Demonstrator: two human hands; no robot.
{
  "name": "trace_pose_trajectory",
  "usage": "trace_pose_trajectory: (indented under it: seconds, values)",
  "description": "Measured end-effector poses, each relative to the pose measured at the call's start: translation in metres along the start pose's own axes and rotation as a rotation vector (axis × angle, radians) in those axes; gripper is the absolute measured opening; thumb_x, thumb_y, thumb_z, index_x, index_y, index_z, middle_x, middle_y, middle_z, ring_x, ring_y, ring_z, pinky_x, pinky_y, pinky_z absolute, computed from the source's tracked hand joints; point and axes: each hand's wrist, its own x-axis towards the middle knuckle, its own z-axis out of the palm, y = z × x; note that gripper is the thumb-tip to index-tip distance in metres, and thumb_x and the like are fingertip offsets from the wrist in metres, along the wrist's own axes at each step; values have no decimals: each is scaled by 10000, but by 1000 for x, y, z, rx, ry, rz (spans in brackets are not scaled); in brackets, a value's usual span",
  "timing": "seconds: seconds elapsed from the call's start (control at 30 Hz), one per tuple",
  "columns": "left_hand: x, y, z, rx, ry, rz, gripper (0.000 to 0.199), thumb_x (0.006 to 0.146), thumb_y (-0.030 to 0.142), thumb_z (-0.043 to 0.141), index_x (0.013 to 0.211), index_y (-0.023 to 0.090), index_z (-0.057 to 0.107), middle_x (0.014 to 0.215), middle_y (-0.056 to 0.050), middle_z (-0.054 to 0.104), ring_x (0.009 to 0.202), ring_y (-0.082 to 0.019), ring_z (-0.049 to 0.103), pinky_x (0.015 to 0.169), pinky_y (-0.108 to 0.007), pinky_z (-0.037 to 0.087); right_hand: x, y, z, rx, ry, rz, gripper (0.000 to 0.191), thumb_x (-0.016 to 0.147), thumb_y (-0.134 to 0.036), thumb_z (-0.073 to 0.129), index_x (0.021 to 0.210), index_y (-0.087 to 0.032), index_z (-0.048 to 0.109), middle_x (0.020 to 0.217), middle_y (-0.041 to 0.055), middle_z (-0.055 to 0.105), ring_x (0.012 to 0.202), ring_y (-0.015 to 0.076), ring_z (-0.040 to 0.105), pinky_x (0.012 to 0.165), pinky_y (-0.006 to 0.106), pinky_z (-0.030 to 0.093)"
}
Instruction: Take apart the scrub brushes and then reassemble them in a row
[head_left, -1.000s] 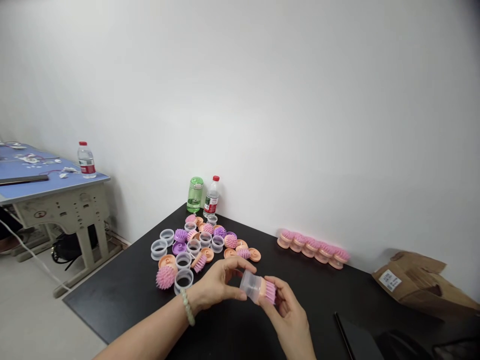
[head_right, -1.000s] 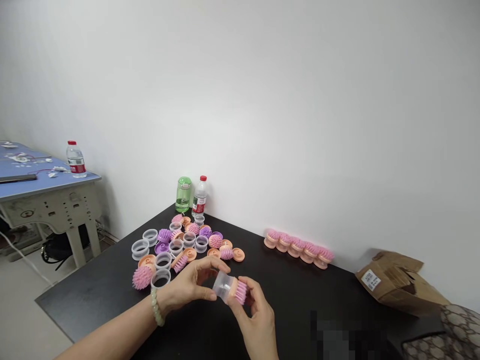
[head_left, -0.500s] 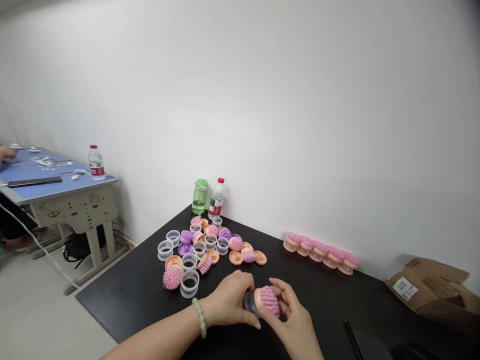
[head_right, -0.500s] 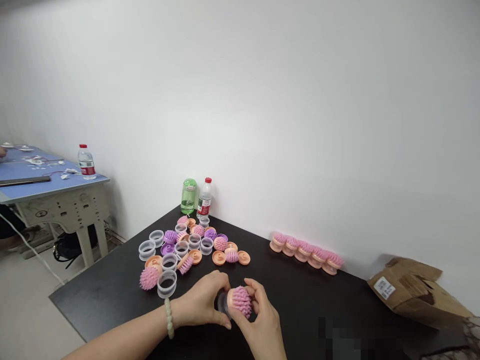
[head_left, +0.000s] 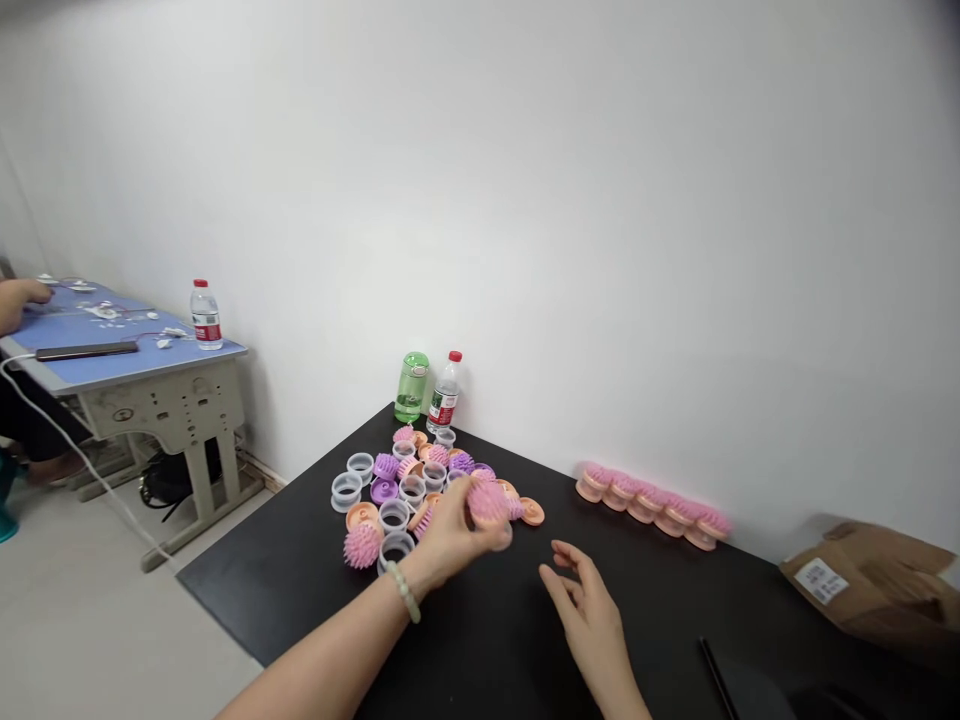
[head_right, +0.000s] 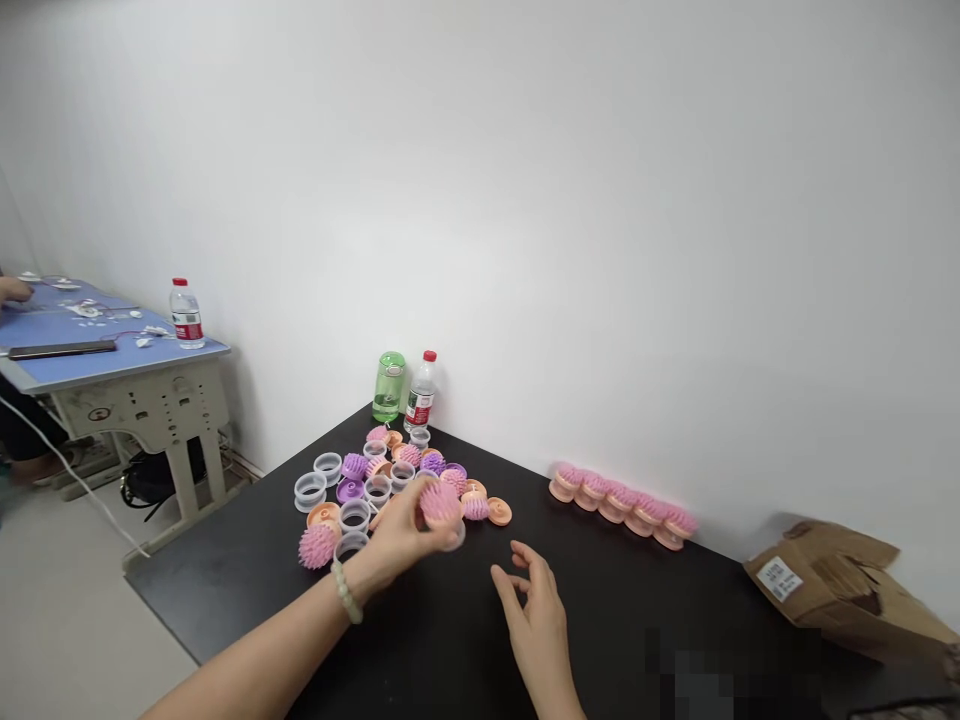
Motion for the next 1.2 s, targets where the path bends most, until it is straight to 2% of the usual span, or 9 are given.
trace_pose_trajectory:
  seconds: [0.1, 0.2, 0.33, 0.47, 0.6, 0.8, 0.97, 1.1, 1.2]
  values:
    - [7, 2, -10, -220, 112, -100, 523, 638, 310, 843, 1061, 200, 556, 977, -18, 588, 912, -209, 565, 803, -306, 442, 21, 17, 12, -155, 40, -53, 531, 837, -559, 564, 1169, -150, 625, 1151, 171, 666, 805, 273, 722, 776, 446, 588]
    - [10, -3, -12, -310, 158, -147, 630, 559, 313, 895, 1068, 207, 538, 1006, -21, 582, 948, -210, 564, 812, -300, 445, 49, 29, 25, -210, 72, -80, 495, 778, -505, 593, 1115, -148, 646, 1162, 189, 670, 960, 350, 682, 805, 499, 569]
    - [11, -11, -9, -412, 112, -183, 647, 511, 266, 908, 1032, 196, 531, 988, -23, 601, 926, -200, 565, 801, -292, 442, 79, 36, 39, -256, 81, -106, 463, 713, -388, 613, 1104, -146, 665, 1153, 180, 689, 1136, 410, 603, 957, 567, 477]
    - [8, -13, -7, -508, 52, -204, 693, 465, 221, 920, 1040, 204, 535, 942, 1, 597, 863, -173, 562, 751, -269, 436, 85, 33, 44, -256, 37, -145, 339, 733, -353, 592, 1000, -181, 711, 1043, 136, 737, 1064, 377, 627, 934, 516, 488]
    - [4, -8, -5, -535, -61, -216, 639, 452, 239, 945, 966, 203, 569, 850, 25, 600, 805, -154, 567, 713, -253, 427, 77, 26, 33, -255, 52, -159, 236, 735, -330, 586, 904, -209, 698, 930, 96, 733, 939, 327, 663, 881, 480, 516]
    - [-1, -8, 3, -584, -184, -274, 611, 438, 263, 967, 921, 177, 603, 859, 4, 615, 793, -151, 565, 716, -258, 430, 33, 4, 5, -214, 44, -218, 442, 750, -282, 575, 1183, -192, 594, 1149, 103, 681, 1030, 277, 685, 861, 409, 572]
    - [-5, -13, 8, -394, -208, -169, 628, 426, 237, 965, 925, 186, 587, 954, -2, 597, 887, -186, 542, 730, -260, 401, -10, -21, -7, -160, -14, -334, 492, 821, -223, 553, 1312, -208, 528, 1235, 99, 659, 1038, 247, 688, 901, 401, 573]
    - [-7, -12, 11, -252, -257, -145, 609, 472, 248, 951, 936, 191, 559, 892, 15, 590, 845, -177, 531, 728, -262, 384, -18, -38, -11, -126, -30, -333, 541, 795, -196, 593, 1330, -215, 519, 1157, 90, 670, 852, 207, 692, 800, 370, 607]
    - [-7, -11, 12, -207, -281, -151, 590, 497, 268, 943, 939, 189, 560, 907, 6, 600, 848, -181, 533, 721, -262, 379, -18, -44, -16, -95, -28, -320, 525, 790, -203, 620, 1308, -234, 540, 1174, 86, 666, 925, 223, 698, 815, 371, 616]
